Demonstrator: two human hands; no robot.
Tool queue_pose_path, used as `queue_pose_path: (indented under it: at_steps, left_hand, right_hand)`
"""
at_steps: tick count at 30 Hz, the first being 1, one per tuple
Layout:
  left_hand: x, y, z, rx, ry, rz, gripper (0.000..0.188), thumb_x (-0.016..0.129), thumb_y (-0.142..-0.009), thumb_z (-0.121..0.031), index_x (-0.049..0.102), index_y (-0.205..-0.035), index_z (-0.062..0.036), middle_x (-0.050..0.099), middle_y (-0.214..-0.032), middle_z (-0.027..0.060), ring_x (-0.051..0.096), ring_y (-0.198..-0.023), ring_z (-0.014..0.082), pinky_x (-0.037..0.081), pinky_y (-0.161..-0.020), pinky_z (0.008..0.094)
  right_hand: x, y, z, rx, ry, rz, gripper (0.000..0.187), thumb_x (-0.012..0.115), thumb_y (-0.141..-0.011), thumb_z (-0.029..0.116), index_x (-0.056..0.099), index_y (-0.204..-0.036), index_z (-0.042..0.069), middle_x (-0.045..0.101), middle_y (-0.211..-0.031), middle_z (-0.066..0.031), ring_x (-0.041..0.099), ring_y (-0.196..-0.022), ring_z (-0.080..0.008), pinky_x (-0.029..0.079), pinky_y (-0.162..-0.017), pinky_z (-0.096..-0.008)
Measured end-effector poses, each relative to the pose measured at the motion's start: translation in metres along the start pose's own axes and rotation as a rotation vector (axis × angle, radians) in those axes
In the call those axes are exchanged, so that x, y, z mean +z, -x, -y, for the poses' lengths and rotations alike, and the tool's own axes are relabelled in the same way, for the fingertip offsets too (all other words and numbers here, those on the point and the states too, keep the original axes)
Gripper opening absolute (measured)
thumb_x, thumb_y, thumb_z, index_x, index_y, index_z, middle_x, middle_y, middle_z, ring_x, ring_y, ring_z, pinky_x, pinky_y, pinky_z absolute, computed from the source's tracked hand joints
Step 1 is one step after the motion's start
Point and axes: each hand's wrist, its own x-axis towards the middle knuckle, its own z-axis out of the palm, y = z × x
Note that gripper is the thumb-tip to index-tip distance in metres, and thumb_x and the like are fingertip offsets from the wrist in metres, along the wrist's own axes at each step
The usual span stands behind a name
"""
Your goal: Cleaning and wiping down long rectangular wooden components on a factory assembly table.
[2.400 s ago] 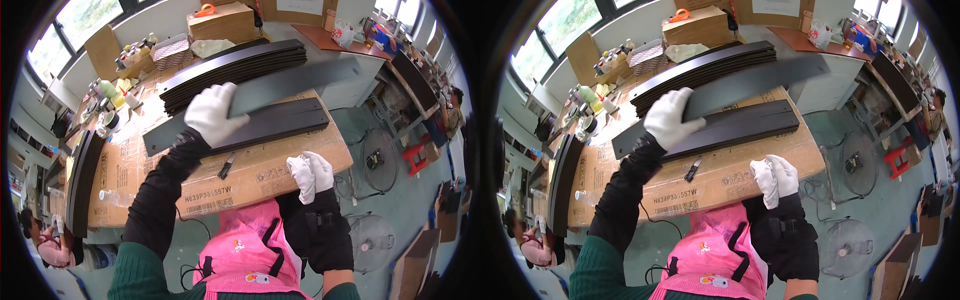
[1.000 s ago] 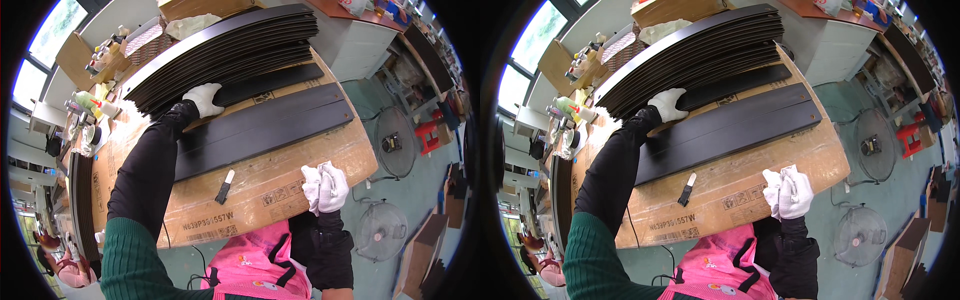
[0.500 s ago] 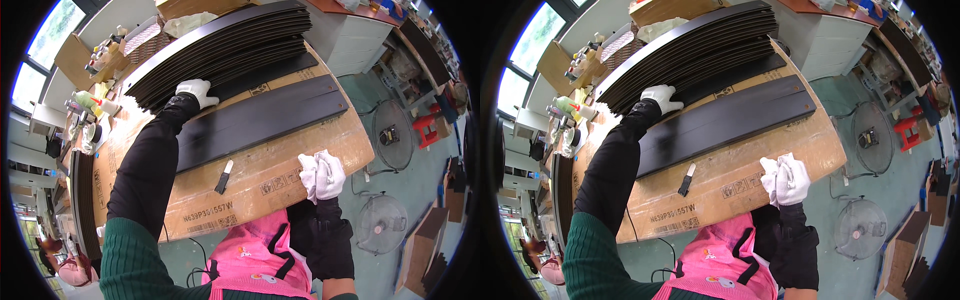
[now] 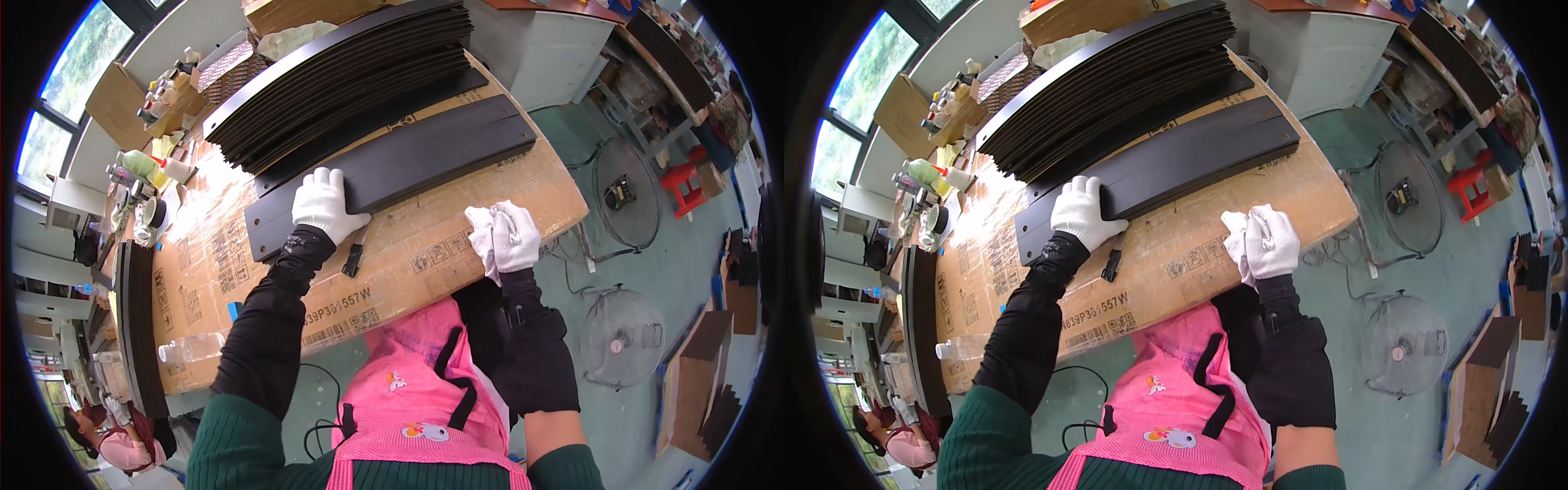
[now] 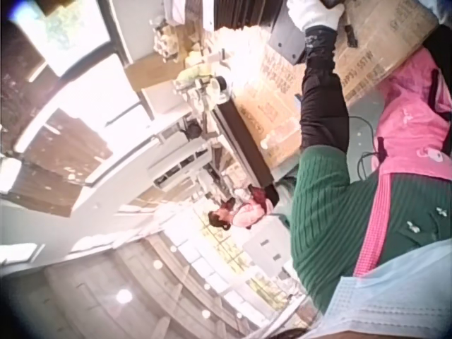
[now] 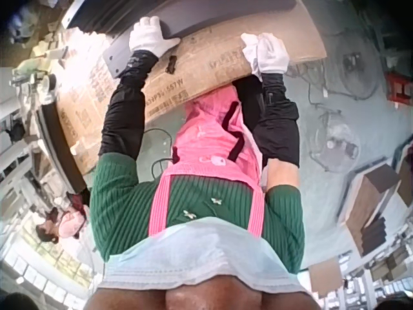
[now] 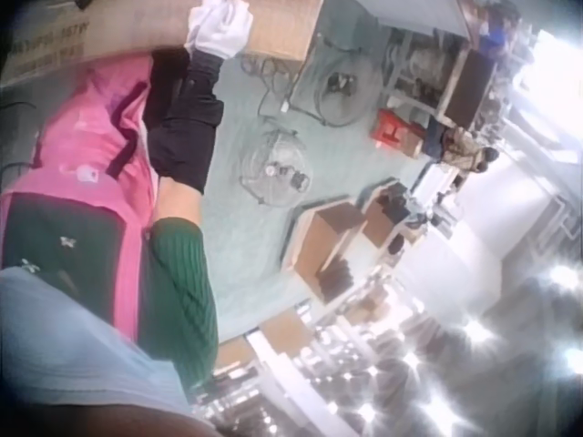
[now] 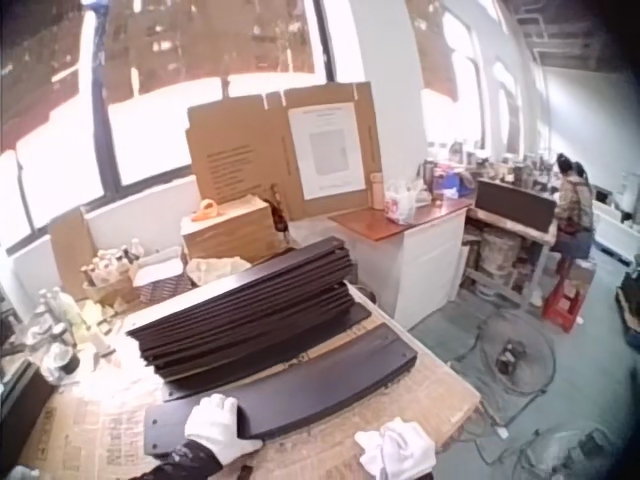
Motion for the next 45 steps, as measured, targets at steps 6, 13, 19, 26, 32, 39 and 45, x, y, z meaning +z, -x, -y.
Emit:
queue_pose_path:
  at_steps: [6, 13, 19, 26, 32, 39, 45]
  left_hand:
    - [0.009, 0.029, 0.02, -0.065, -0.084, -0.049, 0.074, 0.088, -0.064, -0.045, 0.06, -0.118, -0.0042, 0.058, -0.116, 0.0158, 0.058, -0.111, 0.0333, 0.052, -0.093, 0.043]
    - [-0.012, 0.052, 0.044, -0.017, 0.145, -0.048, 0.069, 0.089, -0.064, -0.045, 0.064, -0.112, -0.0034, 0.06, -0.11, 0.0168, 0.06, -0.109, 0.034, 0.052, -0.095, 0.0432]
    - [-0.035, 0.111, -0.014, -0.101, 0.296, -0.072, 0.068, 0.09, -0.063, -0.041, 0.062, -0.111, -0.0012, 0.059, -0.11, 0.0179, 0.061, -0.107, 0.034, 0.053, -0.091, 0.0428]
    - [0.021, 0.178, -0.038, -0.047, 0.42, -0.049, 0.074, 0.093, -0.06, -0.042, 0.06, -0.114, -0.0028, 0.06, -0.11, 0.0181, 0.059, -0.107, 0.0377, 0.05, -0.095, 0.045]
    - [0.043, 0.201, -0.002, 0.134, 0.452, -0.145, 0.071, 0.092, -0.06, -0.035, 0.064, -0.119, -0.007, 0.062, -0.109, 0.0159, 0.061, -0.105, 0.0368, 0.05, -0.093, 0.0471]
    - [0.035, 0.202, 0.002, 0.131, 0.494, -0.093, 0.074, 0.093, -0.053, -0.022, 0.061, -0.117, -0.006, 0.061, -0.107, 0.0155, 0.059, -0.103, 0.0374, 0.05, -0.09, 0.0465]
    - [0.036, 0.191, -0.002, 0.139, 0.507, -0.073, 0.07, 0.093, -0.056, -0.029, 0.064, -0.116, -0.0068, 0.062, -0.106, 0.0143, 0.06, -0.101, 0.0364, 0.05, -0.089, 0.0461]
  right_hand:
    - [-0.001, 0.003, -0.01, -0.002, -0.019, -0.019, 0.015, 0.072, -0.091, 0.014, 0.074, -0.103, 0.005, 0.072, -0.095, -0.0131, 0.072, -0.091, -0.03, 0.057, -0.082, -0.0368]
    - [-0.007, 0.004, -0.015, 0.018, -0.016, -0.003, 0.017, 0.071, -0.092, 0.013, 0.074, -0.107, 0.004, 0.074, -0.101, -0.0111, 0.073, -0.095, -0.0251, 0.057, -0.087, -0.034]
    - [-0.06, 0.009, 0.035, 0.41, -0.425, -0.2, 0.023, 0.061, -0.101, 0.013, 0.07, -0.113, -0.004, 0.073, -0.107, -0.0083, 0.069, -0.102, -0.017, 0.056, -0.09, -0.0319]
    - [-0.053, 0.024, 0.108, 0.178, -0.663, 0.123, 0.013, 0.062, -0.095, 0.006, 0.066, -0.106, 0.002, 0.066, -0.089, -0.0104, 0.067, -0.072, -0.021, 0.058, -0.065, -0.0319]
    - [0.05, 0.087, 0.201, 0.078, 0.539, 0.825, 0.03, 0.065, -0.084, 0.035, 0.072, -0.109, 0.022, 0.07, -0.106, -0.0043, 0.065, -0.11, -0.0267, 0.053, -0.09, -0.0481]
    - [0.013, -0.032, 0.09, 0.012, 0.834, 0.709, 0.027, 0.054, -0.096, 0.028, 0.078, -0.095, 0.015, 0.072, -0.107, -0.0091, 0.074, -0.095, -0.0316, 0.061, -0.077, -0.0442]
    - [-0.047, -0.123, -0.076, 0.13, 1.048, 0.0, 0.035, 0.054, -0.098, 0.044, 0.073, -0.114, 0.019, 0.068, -0.117, -0.0148, 0.069, -0.109, -0.0366, 0.054, -0.097, -0.0465]
